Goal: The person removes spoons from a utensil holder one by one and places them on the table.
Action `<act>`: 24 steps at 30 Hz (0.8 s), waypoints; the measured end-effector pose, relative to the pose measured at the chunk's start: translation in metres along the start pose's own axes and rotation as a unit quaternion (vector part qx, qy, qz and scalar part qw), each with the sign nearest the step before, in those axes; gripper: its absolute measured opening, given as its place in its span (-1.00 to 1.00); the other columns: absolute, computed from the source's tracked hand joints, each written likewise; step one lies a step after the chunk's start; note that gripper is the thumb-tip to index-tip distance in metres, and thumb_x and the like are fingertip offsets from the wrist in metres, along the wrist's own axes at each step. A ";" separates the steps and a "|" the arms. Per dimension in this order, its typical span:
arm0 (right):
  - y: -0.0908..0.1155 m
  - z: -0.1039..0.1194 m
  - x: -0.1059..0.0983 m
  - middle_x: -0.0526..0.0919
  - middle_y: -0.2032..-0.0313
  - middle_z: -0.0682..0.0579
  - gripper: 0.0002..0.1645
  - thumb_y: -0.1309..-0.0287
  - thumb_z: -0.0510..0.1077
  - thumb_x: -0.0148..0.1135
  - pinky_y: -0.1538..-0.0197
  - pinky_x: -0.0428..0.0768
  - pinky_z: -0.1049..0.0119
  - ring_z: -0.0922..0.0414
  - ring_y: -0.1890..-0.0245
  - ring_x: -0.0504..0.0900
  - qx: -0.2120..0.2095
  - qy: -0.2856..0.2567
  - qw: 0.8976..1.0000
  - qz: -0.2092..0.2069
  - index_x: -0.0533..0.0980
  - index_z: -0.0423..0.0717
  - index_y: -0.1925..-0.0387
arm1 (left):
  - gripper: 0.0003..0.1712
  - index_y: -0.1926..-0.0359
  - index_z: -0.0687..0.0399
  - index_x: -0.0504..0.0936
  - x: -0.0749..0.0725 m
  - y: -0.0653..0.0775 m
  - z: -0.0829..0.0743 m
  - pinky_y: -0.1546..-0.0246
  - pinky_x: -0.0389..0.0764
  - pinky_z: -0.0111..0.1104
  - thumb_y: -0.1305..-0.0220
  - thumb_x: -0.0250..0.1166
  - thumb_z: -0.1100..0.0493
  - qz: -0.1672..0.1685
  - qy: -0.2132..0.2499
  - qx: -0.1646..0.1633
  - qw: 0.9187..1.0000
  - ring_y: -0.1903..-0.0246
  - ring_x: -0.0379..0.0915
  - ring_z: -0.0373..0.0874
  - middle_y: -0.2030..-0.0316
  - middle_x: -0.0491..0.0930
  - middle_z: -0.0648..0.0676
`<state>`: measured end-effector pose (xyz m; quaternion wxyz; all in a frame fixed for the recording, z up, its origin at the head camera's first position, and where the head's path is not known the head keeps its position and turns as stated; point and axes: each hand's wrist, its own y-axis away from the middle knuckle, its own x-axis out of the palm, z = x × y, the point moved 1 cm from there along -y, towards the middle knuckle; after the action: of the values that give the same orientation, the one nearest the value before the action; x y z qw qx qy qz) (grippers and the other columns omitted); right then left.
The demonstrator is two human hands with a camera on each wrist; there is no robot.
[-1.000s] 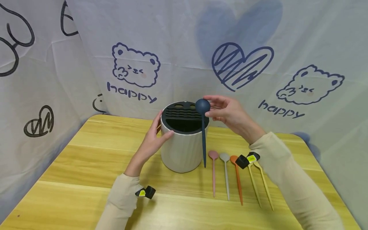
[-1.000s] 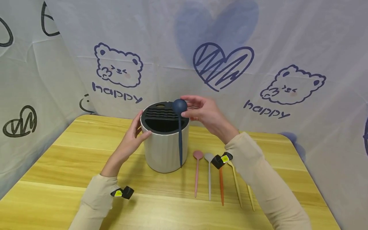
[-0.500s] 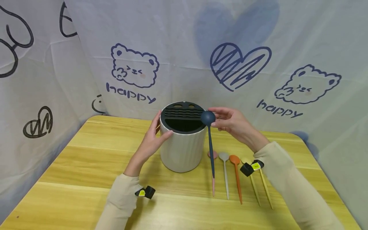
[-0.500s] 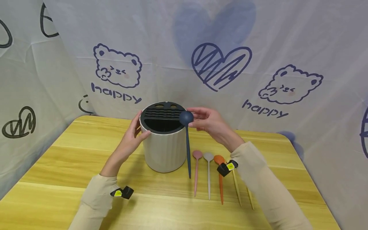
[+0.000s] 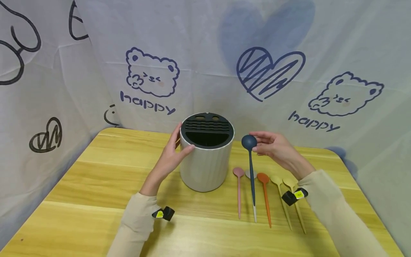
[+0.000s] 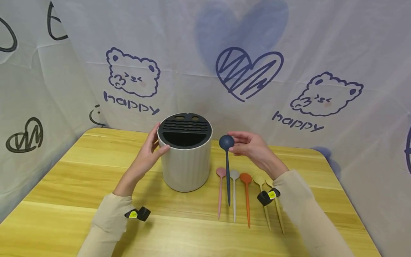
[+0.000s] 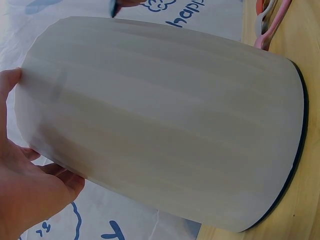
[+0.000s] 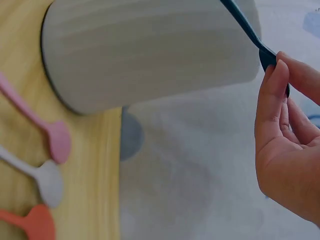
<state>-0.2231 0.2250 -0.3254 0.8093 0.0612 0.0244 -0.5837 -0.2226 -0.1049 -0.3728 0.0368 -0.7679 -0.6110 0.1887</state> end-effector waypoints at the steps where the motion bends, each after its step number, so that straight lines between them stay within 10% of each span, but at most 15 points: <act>1: 0.001 -0.003 -0.002 0.57 0.15 -0.02 -0.33 -0.15 -0.41 0.23 0.10 0.62 0.31 0.14 0.26 0.59 0.004 0.005 1.000 -0.003 0.28 -0.40 -0.30 | -0.03 -0.54 0.01 -0.16 0.000 0.000 0.000 -0.40 -0.01 -0.04 -0.29 0.19 0.00 -0.001 0.000 0.000 1.000 -0.45 -0.20 0.07 -0.51 -0.16 0.08; 24: 0.019 -0.065 -0.046 0.63 0.12 0.12 -0.38 -0.14 -0.41 0.25 0.13 0.62 0.36 0.20 0.20 0.64 0.043 -0.020 0.999 -0.014 0.37 -0.31 -0.27 | -0.02 -0.54 0.02 -0.16 0.000 -0.001 0.002 -0.39 0.03 -0.05 -0.27 0.21 0.01 -0.003 -0.007 0.003 1.000 -0.45 -0.18 0.08 -0.51 -0.16 0.08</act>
<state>-0.2179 0.2823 -0.3836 0.7982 0.0842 -0.0157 -0.5962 -0.2239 -0.1049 -0.3741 0.0351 -0.7649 -0.6128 0.1955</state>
